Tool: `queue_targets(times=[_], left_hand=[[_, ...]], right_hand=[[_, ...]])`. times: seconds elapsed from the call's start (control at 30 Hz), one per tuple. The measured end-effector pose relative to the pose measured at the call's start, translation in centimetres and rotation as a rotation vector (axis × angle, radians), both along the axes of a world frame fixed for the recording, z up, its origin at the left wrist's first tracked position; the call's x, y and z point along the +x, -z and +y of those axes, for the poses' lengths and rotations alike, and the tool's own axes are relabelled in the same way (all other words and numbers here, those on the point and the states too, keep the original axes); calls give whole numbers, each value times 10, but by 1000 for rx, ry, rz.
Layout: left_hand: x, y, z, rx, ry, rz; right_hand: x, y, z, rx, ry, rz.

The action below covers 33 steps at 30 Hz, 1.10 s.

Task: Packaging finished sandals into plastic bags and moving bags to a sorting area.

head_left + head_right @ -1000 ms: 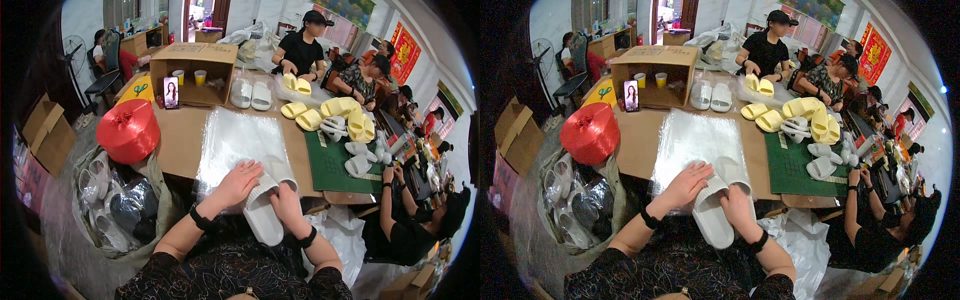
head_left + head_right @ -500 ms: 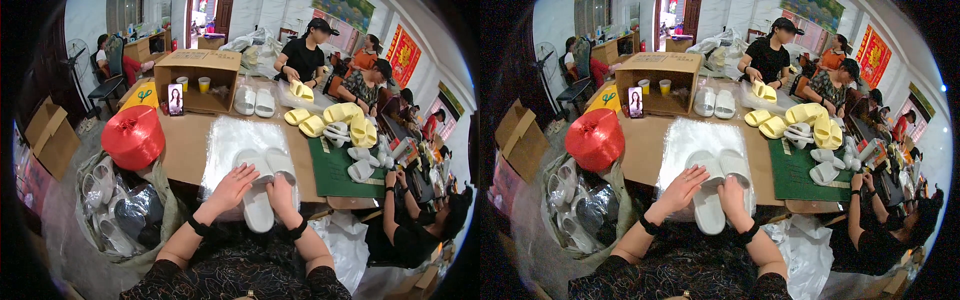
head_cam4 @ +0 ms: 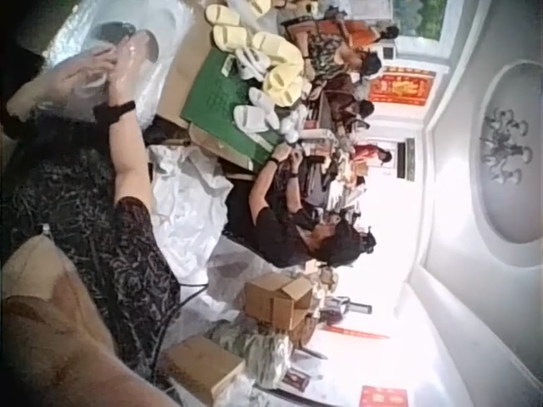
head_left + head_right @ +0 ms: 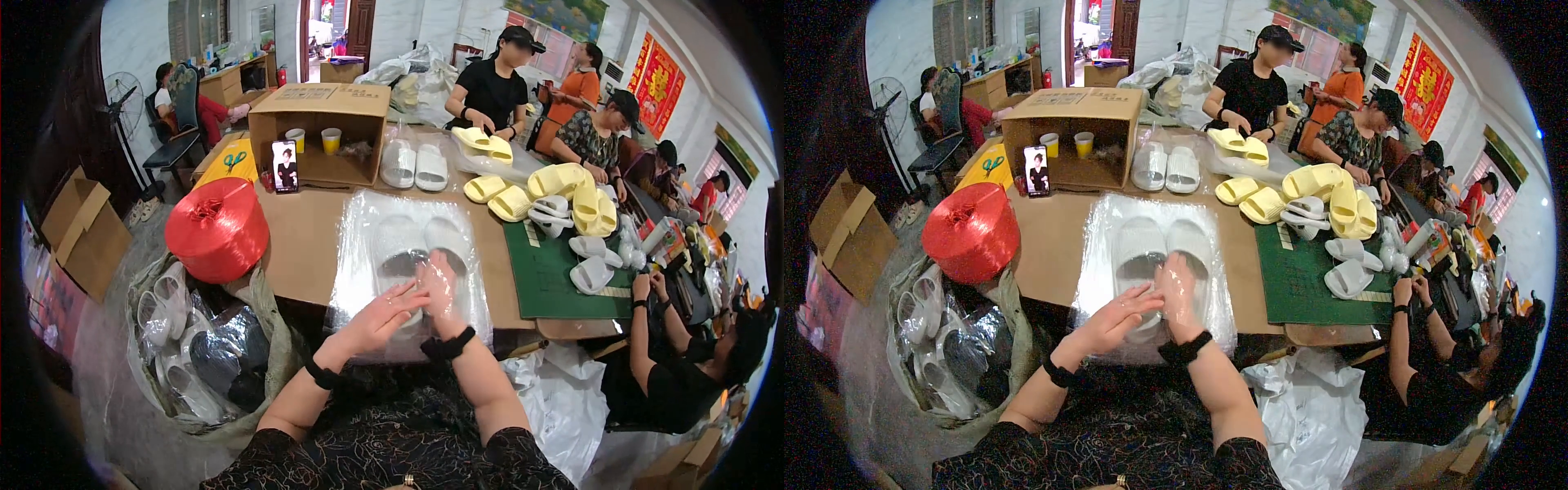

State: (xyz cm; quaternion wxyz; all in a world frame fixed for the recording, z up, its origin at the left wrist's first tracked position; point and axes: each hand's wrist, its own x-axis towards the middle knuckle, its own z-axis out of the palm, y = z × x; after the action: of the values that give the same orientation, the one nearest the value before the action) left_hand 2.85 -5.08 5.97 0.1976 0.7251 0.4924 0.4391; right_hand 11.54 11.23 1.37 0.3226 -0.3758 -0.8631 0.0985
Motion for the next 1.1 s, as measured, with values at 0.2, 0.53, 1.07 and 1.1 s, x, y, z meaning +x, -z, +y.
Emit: queue_targets(times=[0.2, 0.53, 1.07, 1.1], left_hand=[[-18, -8, -16, 20, -144, 66], [-28, 41, -45, -218, -728, -86], [-29, 38, -63, 36, -417, 123], [-30, 40, -63, 34, -416, 127]], right_hand=[[-27, -8, 29, -125, 92, 99], [83, -14, -49, -70, -492, 153], [185, -2, -21, -160, -532, 42], [181, -1, -18, -98, -607, 56]])
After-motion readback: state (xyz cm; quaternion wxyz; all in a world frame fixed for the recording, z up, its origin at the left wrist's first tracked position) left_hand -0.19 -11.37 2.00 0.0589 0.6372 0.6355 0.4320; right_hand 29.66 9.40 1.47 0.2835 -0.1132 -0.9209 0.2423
